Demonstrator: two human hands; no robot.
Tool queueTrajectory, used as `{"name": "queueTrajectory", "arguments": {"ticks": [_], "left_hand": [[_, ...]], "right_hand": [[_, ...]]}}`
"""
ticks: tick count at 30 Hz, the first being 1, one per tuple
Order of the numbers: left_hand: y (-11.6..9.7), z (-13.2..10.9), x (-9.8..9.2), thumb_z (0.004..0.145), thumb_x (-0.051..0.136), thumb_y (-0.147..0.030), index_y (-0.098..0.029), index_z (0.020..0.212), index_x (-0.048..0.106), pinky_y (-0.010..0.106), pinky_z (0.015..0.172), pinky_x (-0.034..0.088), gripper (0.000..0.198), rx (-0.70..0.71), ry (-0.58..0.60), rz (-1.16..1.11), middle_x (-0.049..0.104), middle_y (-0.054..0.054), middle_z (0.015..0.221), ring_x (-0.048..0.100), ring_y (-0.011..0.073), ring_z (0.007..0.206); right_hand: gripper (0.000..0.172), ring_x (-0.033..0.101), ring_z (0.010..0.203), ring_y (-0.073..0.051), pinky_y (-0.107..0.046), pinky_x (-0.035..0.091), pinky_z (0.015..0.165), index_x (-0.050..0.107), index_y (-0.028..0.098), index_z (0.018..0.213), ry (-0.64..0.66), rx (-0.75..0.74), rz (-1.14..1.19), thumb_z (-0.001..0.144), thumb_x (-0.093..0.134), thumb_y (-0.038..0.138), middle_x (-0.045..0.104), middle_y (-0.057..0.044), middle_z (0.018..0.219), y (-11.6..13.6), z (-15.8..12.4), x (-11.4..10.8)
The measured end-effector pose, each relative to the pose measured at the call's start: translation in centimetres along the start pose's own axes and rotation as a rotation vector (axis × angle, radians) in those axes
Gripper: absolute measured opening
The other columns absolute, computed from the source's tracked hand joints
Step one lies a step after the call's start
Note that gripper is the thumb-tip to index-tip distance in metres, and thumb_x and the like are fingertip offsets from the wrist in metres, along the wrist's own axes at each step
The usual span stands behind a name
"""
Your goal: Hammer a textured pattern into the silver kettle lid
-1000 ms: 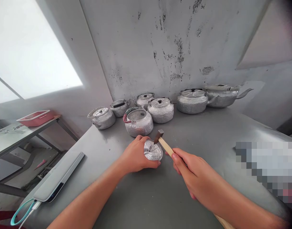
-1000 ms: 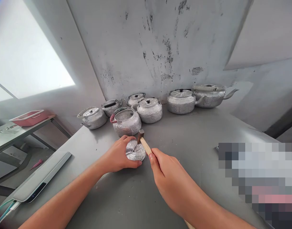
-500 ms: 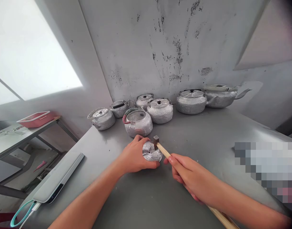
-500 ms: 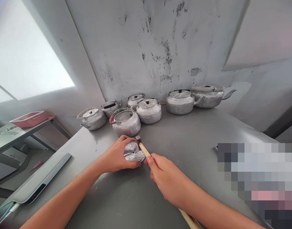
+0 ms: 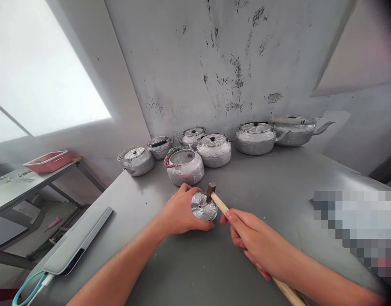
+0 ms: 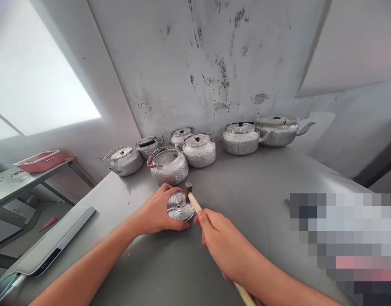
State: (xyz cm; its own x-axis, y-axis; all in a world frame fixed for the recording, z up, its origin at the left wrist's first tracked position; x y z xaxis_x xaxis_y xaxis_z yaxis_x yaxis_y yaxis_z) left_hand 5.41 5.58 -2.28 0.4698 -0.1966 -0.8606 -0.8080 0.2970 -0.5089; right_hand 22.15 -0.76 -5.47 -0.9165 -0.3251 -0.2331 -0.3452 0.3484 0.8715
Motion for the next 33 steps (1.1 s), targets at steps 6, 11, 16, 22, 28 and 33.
{"name": "queueTrajectory", "arguments": {"ticks": [6,11,16,22,28,33], "left_hand": [[0.0,-0.1,-0.1,0.059,0.08,-0.071,-0.028,0.145,0.05,0.045,0.094,0.052,0.1,-0.018,0.006,0.01,0.052,0.01,0.133,0.059,0.0362,0.115],[-0.1,0.0,-0.3,0.057,0.081,-0.071,-0.027,0.143,0.053,0.045,0.09,0.053,0.1,-0.001,-0.014,0.006,0.052,0.01,0.13,0.061,0.0373,0.111],[-0.1,0.1,-0.3,0.058,0.082,-0.071,-0.029,0.143,0.053,0.044,0.088,0.053,0.098,0.022,-0.016,0.007,0.052,0.01,0.128,0.062,0.036,0.108],[-1.4,0.1,-0.8,0.061,0.086,-0.06,-0.032,0.148,0.044,0.047,0.097,0.052,0.1,0.176,-0.082,0.029,0.046,0.008,0.143,0.062,0.0329,0.113],[-3.2,-0.5,-2.1,0.062,0.091,-0.044,-0.034,0.145,0.043,0.045,0.107,0.049,0.096,0.336,-0.193,-0.008,0.042,0.006,0.147,0.058,0.0302,0.124],[-3.9,-1.1,-2.7,0.063,0.091,-0.034,-0.036,0.146,0.042,0.044,0.113,0.045,0.096,0.4,-0.233,-0.041,0.041,0.005,0.147,0.052,0.0293,0.131]], "right_hand": [[0.032,0.023,0.038,-0.008,-0.018,0.031,0.027,0.047,0.027,0.097,-0.005,-0.008,-0.042,0.104,0.025,0.048,0.035,0.009,0.066,-0.2,0.2,-0.1],[0.039,0.022,0.041,-0.007,-0.015,0.029,0.028,0.049,0.026,0.097,0.006,-0.022,-0.07,0.106,0.019,0.049,0.034,0.009,0.068,-0.4,0.1,0.1],[0.036,0.022,0.041,-0.008,-0.018,0.031,0.027,0.05,0.027,0.095,0.037,-0.026,-0.053,0.105,0.024,0.049,0.037,0.009,0.067,-0.1,-0.1,-0.1],[0.041,0.021,0.045,-0.009,-0.017,0.029,0.033,0.049,0.028,0.095,-0.062,-0.193,0.046,0.104,0.023,0.058,0.029,0.01,0.066,2.9,-1.9,-1.2],[0.04,0.027,0.037,-0.007,-0.018,0.035,0.031,0.05,0.031,0.105,-0.149,-0.315,0.287,0.096,0.04,0.069,0.039,0.012,0.061,4.3,-2.8,-2.8],[0.03,0.028,0.034,-0.007,-0.019,0.034,0.03,0.052,0.029,0.101,-0.211,-0.195,0.188,0.095,0.049,0.058,0.039,0.013,0.054,3.4,-1.9,-3.8]]}}
Point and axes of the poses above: each hand's wrist, its own z-axis towards the middle knuckle, its own x-axis out of the palm, y = z × x, the point moved 8 cm from there along z, towards the middle knuckle
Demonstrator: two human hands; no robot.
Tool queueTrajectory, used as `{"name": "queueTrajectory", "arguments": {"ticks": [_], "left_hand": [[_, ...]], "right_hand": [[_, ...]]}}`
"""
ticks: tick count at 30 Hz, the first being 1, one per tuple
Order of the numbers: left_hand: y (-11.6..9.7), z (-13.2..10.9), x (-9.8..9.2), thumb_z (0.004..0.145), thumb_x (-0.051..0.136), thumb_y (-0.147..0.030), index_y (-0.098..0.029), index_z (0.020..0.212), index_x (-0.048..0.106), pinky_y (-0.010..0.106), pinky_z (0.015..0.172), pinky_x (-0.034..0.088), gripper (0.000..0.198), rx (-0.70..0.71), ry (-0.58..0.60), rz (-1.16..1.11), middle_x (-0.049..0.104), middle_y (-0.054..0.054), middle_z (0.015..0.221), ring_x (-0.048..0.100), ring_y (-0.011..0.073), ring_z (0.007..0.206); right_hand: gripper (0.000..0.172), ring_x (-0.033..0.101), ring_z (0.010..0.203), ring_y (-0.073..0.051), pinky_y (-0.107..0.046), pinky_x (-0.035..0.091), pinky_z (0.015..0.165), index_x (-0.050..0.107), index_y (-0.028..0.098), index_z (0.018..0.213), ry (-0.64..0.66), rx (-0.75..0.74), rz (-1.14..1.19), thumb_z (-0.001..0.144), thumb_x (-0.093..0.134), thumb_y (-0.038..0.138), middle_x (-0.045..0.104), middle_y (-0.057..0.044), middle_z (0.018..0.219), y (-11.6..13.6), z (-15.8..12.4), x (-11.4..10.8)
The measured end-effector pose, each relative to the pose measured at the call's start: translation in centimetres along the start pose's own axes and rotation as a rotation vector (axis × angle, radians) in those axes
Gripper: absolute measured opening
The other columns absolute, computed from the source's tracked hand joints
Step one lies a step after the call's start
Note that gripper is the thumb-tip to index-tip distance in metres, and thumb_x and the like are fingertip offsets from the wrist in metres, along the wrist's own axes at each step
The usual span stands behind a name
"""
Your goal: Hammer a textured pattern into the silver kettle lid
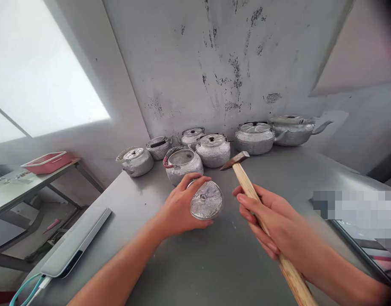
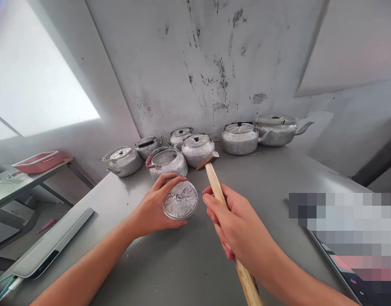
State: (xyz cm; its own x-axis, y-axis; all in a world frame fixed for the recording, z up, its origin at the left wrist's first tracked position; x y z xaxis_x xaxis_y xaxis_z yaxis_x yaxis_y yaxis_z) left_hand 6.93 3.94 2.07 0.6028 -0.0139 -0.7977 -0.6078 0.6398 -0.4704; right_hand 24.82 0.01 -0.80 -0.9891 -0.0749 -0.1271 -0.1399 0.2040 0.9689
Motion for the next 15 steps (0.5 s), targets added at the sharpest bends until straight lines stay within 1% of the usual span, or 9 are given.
{"name": "queueTrajectory", "arguments": {"ticks": [2,4,6,9,11,12,13,15], "left_hand": [[-0.4,-0.1,-0.1,0.061,0.093,-0.032,-0.034,0.145,0.043,0.043,0.115,0.044,0.097,0.026,-0.015,-0.043,0.039,0.007,0.147,0.049,0.0295,0.134],[-0.7,-0.1,0.0,0.058,0.095,-0.032,-0.033,0.144,0.044,0.043,0.115,0.044,0.1,0.041,-0.02,-0.098,0.038,0.008,0.146,0.045,0.0305,0.137],[-0.9,-0.1,0.2,0.055,0.097,-0.033,-0.033,0.143,0.045,0.044,0.114,0.045,0.101,0.037,-0.011,-0.149,0.038,0.008,0.144,0.043,0.0316,0.138],[-1.0,-0.2,0.5,0.053,0.098,-0.033,-0.034,0.144,0.045,0.047,0.115,0.043,0.105,0.011,0.018,-0.24,0.042,0.008,0.144,0.045,0.0322,0.137],[-0.9,-0.2,0.8,0.053,0.099,-0.034,-0.034,0.147,0.042,0.048,0.115,0.042,0.11,-0.029,0.073,-0.354,0.045,0.008,0.145,0.048,0.0326,0.135],[-0.9,-0.3,1.0,0.055,0.098,-0.035,-0.035,0.149,0.038,0.048,0.114,0.043,0.111,-0.056,0.118,-0.435,0.048,0.008,0.146,0.051,0.0322,0.133],[-0.8,-0.4,1.4,0.062,0.095,-0.037,-0.035,0.153,0.034,0.047,0.113,0.044,0.109,-0.088,0.167,-0.528,0.051,0.008,0.144,0.055,0.0313,0.129],[-0.6,-0.6,1.8,0.08,0.082,-0.037,-0.034,0.156,0.027,0.044,0.108,0.047,0.094,-0.16,0.23,-0.68,0.058,0.008,0.14,0.06,0.0285,0.123]], "right_hand": [[0.026,0.031,0.032,-0.008,-0.019,0.034,0.031,0.052,0.028,0.107,-0.016,0.033,-0.072,0.094,0.055,0.05,0.036,0.015,0.044,-0.3,0.5,-0.1],[0.031,0.035,0.031,-0.009,-0.019,0.034,0.032,0.053,0.025,0.111,-0.019,0.046,-0.13,0.091,0.062,0.046,0.034,0.016,0.039,-0.5,0.8,-0.1],[0.033,0.037,0.029,-0.009,-0.02,0.033,0.033,0.055,0.023,0.111,0.004,0.044,-0.169,0.088,0.066,0.045,0.036,0.016,0.038,-0.5,1.0,0.2],[0.029,0.038,0.027,-0.009,-0.02,0.031,0.032,0.058,0.022,0.109,0.052,0.029,-0.194,0.088,0.066,0.041,0.038,0.015,0.039,-0.4,1.0,1.0],[0.026,0.038,0.027,-0.009,-0.02,0.032,0.031,0.059,0.022,0.109,0.056,0.021,-0.203,0.088,0.064,0.037,0.038,0.015,0.04,-0.2,0.9,1.3],[0.025,0.038,0.027,-0.009,-0.02,0.033,0.031,0.059,0.023,0.11,0.049,0.023,-0.208,0.089,0.063,0.035,0.037,0.016,0.04,-0.1,0.8,1.4],[0.024,0.038,0.028,-0.009,-0.02,0.033,0.031,0.059,0.022,0.11,0.04,0.027,-0.21,0.089,0.062,0.034,0.036,0.016,0.04,0.0,0.7,1.4],[0.023,0.038,0.029,-0.009,-0.02,0.034,0.031,0.059,0.022,0.109,0.027,0.041,-0.213,0.089,0.06,0.032,0.035,0.016,0.04,0.1,0.6,1.3]]}}
Point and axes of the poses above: each hand's wrist, its own z-axis towards the middle knuckle, its own x-axis out of the palm, y = z × x, the point moved 8 cm from there along z, towards the middle knuckle
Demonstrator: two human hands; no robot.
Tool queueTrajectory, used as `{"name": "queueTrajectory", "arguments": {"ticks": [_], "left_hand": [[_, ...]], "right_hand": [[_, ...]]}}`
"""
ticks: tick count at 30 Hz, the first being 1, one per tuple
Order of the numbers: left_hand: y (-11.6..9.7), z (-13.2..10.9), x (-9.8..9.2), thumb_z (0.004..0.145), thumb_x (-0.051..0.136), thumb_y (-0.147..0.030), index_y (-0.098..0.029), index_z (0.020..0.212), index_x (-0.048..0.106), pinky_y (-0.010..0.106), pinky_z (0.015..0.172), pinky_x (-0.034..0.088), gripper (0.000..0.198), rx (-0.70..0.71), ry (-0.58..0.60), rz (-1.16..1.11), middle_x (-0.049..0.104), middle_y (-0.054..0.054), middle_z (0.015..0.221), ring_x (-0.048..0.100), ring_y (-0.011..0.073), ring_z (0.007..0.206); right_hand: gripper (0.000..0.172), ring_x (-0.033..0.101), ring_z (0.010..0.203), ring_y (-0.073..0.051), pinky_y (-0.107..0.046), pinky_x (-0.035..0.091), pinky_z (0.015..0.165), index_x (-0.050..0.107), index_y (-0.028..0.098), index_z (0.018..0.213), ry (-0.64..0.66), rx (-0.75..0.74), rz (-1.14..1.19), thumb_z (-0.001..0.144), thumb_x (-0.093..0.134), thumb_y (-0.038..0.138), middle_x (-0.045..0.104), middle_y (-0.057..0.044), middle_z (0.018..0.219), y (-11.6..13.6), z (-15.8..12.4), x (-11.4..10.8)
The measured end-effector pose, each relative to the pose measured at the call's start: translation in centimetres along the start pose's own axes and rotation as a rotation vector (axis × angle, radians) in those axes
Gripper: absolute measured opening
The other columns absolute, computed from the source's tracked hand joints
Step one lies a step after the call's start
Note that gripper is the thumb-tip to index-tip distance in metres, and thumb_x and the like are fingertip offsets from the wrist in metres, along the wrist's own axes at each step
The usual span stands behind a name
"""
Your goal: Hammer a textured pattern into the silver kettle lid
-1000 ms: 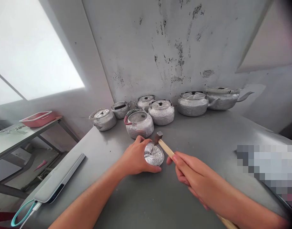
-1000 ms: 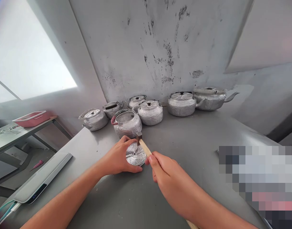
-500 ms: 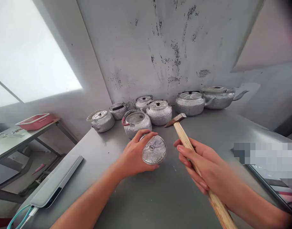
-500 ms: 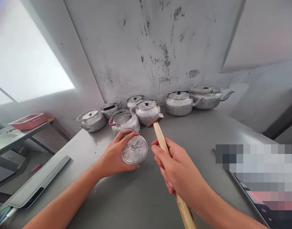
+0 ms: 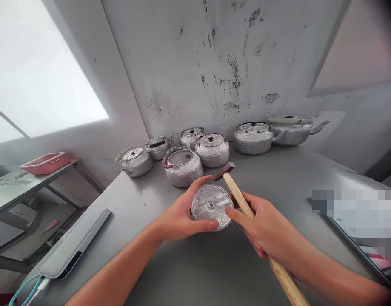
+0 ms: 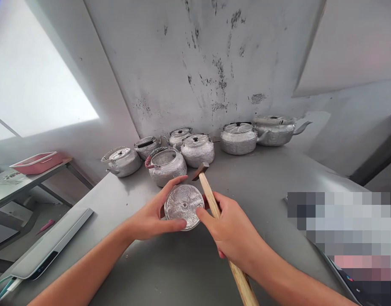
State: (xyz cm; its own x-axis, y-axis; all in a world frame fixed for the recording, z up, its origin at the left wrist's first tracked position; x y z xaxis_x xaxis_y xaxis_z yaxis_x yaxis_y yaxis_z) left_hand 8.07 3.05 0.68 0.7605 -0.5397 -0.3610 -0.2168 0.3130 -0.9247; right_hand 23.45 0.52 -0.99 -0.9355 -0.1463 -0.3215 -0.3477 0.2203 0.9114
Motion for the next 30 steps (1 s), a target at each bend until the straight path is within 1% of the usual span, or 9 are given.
{"name": "queueTrajectory", "arguments": {"ticks": [1,3,5,7,10,14,18,25,30], "left_hand": [[0.2,0.0,-0.1,0.088,0.074,-0.035,-0.033,0.157,0.028,0.043,0.107,0.048,0.083,-0.027,-0.001,-0.041,0.06,0.007,0.137,0.061,0.0274,0.121],[0.5,0.1,-0.3,0.093,0.066,-0.033,-0.03,0.154,0.034,0.041,0.105,0.048,0.069,-0.062,-0.034,-0.08,0.063,0.007,0.133,0.061,0.0265,0.121],[0.9,0.3,-0.5,0.091,0.069,-0.033,-0.027,0.151,0.04,0.04,0.103,0.048,0.067,-0.084,-0.059,-0.142,0.064,0.008,0.132,0.061,0.0268,0.119],[1.2,0.6,-0.5,0.086,0.074,-0.032,-0.024,0.146,0.046,0.037,0.099,0.05,0.066,-0.093,-0.067,-0.258,0.066,0.009,0.129,0.063,0.0265,0.116],[1.5,0.8,-0.4,0.084,0.078,-0.031,-0.018,0.132,0.06,0.035,0.097,0.05,0.053,-0.104,-0.064,-0.377,0.071,0.01,0.121,0.065,0.0259,0.112],[2.2,0.8,-0.4,0.085,0.078,-0.034,-0.013,0.117,0.072,0.033,0.09,0.049,0.038,-0.178,-0.055,-0.371,0.075,0.009,0.106,0.068,0.0233,0.099],[1.9,0.7,-0.5,0.087,0.076,-0.032,-0.014,0.116,0.073,0.032,0.09,0.049,0.035,-0.163,-0.069,-0.303,0.075,0.007,0.105,0.067,0.0228,0.098],[1.0,0.8,-0.3,0.09,0.071,-0.031,-0.016,0.123,0.07,0.036,0.094,0.05,0.037,-0.085,-0.071,-0.252,0.075,0.007,0.111,0.066,0.0264,0.105],[0.5,0.7,-0.2,0.09,0.07,-0.034,-0.015,0.124,0.069,0.036,0.093,0.051,0.038,-0.048,-0.112,-0.216,0.074,0.009,0.113,0.066,0.027,0.105]], "right_hand": [[0.022,0.038,0.029,-0.009,-0.02,0.035,0.032,0.059,0.021,0.109,-0.003,0.006,0.0,0.089,0.06,0.032,0.034,0.016,0.04,0.0,-0.1,0.0],[0.023,0.038,0.03,-0.009,-0.02,0.036,0.033,0.058,0.021,0.109,-0.006,0.011,0.0,0.089,0.06,0.031,0.035,0.016,0.04,0.1,-0.1,-0.1],[0.023,0.039,0.03,-0.009,-0.02,0.036,0.032,0.058,0.021,0.11,-0.006,0.013,-0.003,0.088,0.06,0.029,0.035,0.016,0.041,0.1,-0.2,-0.2],[0.023,0.04,0.03,-0.01,-0.02,0.036,0.032,0.058,0.022,0.11,-0.01,0.012,-0.007,0.088,0.06,0.027,0.035,0.016,0.041,0.1,-0.1,-0.2],[0.023,0.039,0.031,-0.01,-0.02,0.037,0.033,0.058,0.022,0.11,-0.03,0.012,-0.018,0.088,0.059,0.026,0.035,0.016,0.04,0.2,0.0,-0.3],[0.024,0.039,0.031,-0.009,-0.02,0.037,0.034,0.057,0.022,0.111,-0.052,0.018,-0.027,0.088,0.059,0.026,0.033,0.016,0.04,0.2,0.0,-0.6],[0.023,0.041,0.031,-0.01,-0.021,0.037,0.033,0.058,0.023,0.108,-0.048,0.014,-0.027,0.085,0.061,0.026,0.034,0.016,0.042,0.1,-0.1,-0.5],[0.02,0.042,0.031,-0.009,-0.02,0.037,0.032,0.058,0.024,0.104,-0.06,0.005,-0.034,0.084,0.062,0.026,0.037,0.015,0.045,0.1,0.0,-0.4],[0.02,0.042,0.03,-0.01,-0.02,0.035,0.031,0.057,0.026,0.102,-0.074,0.005,-0.039,0.083,0.062,0.026,0.036,0.015,0.044,0.0,-0.2,-0.4]]}}
Point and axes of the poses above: each hand's wrist, its own z-axis towards the middle knuckle, its own x-axis out of the palm, y = z × x, the point moved 8 cm from there along z, towards the middle knuckle
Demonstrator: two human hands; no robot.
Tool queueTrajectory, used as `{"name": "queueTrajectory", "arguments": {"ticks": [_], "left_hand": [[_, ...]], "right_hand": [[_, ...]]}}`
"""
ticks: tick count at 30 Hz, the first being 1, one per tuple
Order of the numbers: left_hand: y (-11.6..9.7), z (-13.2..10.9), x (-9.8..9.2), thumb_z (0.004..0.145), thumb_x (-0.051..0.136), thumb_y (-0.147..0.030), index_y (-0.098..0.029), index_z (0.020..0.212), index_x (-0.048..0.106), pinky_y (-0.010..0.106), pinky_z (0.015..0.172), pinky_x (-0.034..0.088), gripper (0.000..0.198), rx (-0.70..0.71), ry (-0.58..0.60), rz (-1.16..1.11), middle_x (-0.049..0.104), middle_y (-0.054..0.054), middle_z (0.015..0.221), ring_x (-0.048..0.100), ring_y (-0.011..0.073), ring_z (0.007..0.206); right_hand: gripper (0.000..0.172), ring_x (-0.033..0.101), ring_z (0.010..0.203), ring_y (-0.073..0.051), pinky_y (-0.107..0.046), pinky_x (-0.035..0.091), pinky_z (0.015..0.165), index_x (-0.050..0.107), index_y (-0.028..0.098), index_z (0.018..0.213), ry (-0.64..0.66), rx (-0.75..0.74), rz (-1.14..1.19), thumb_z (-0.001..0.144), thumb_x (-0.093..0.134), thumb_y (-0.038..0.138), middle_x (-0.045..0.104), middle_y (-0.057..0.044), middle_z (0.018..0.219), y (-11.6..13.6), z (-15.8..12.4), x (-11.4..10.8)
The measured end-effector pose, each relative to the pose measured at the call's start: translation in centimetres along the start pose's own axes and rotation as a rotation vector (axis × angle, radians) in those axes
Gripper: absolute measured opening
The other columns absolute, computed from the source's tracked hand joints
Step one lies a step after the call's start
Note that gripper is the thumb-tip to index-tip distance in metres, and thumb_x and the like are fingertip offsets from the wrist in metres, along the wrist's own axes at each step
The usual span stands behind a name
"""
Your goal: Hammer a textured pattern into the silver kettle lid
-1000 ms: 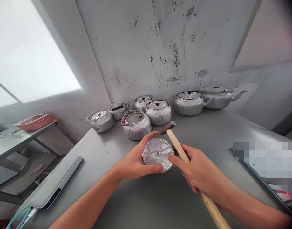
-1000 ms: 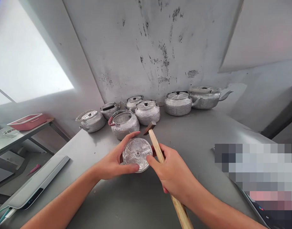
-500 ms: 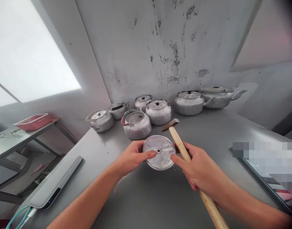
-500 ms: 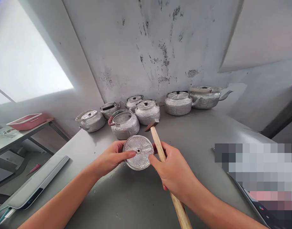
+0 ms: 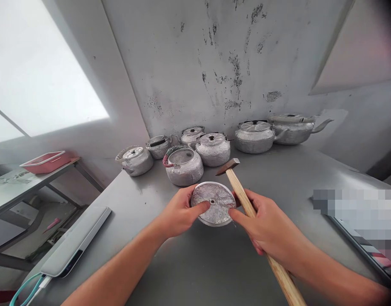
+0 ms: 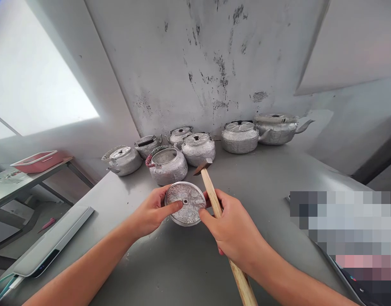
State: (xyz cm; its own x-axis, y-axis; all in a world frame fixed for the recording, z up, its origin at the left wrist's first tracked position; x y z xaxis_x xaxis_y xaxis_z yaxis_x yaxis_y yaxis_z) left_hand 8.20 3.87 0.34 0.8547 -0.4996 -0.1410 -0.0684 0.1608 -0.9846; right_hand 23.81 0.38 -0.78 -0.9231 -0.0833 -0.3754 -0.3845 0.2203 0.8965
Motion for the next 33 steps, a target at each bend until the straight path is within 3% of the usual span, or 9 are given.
{"name": "queueTrajectory", "arguments": {"ticks": [12,18,26,33], "left_hand": [[-0.6,-0.3,-0.1,0.086,0.072,-0.029,-0.011,0.111,0.072,0.034,0.085,0.049,0.031,0.026,-0.123,0.008,0.075,0.008,0.099,0.065,0.0247,0.093],[-0.8,-0.3,0.1,0.087,0.074,-0.034,-0.014,0.115,0.074,0.031,0.085,0.049,0.034,-0.012,-0.016,0.028,0.075,0.007,0.102,0.065,0.0236,0.095],[2.0,0.0,0.0,0.091,0.071,-0.04,-0.016,0.115,0.074,0.03,0.086,0.048,0.034,-0.157,0.004,-0.205,0.072,0.006,0.098,0.063,0.0187,0.09],[2.2,0.0,-0.1,0.092,0.071,-0.038,-0.015,0.115,0.074,0.03,0.086,0.048,0.033,-0.173,0.002,-0.216,0.069,0.005,0.097,0.061,0.0172,0.09]], "right_hand": [[0.019,0.042,0.031,-0.009,-0.02,0.037,0.033,0.057,0.025,0.102,0.021,-0.015,0.011,0.083,0.06,0.026,0.038,0.015,0.045,0.3,-0.2,0.2],[0.019,0.04,0.031,-0.009,-0.02,0.035,0.032,0.059,0.025,0.1,0.031,-0.02,0.024,0.082,0.06,0.023,0.036,0.015,0.044,0.2,-0.3,0.3],[0.015,0.04,0.03,-0.01,-0.021,0.035,0.034,0.059,0.024,0.099,0.009,0.007,0.016,0.085,0.057,0.021,0.034,0.016,0.039,-0.2,0.5,-0.1],[0.012,0.04,0.031,-0.01,-0.02,0.035,0.035,0.057,0.024,0.097,0.019,0.011,0.007,0.086,0.055,0.02,0.035,0.016,0.038,0.0,0.3,-0.1]]}}
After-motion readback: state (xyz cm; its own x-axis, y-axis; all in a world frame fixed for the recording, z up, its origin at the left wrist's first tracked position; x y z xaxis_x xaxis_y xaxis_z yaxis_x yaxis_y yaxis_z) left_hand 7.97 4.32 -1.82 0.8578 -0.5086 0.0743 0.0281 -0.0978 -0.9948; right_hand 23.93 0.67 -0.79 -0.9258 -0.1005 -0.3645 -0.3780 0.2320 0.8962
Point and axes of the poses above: each hand's wrist, its own z-axis towards the middle knuckle, its own x-axis out of the palm, y = z × x, the point moved 8 cm from there along z, towards the middle knuckle
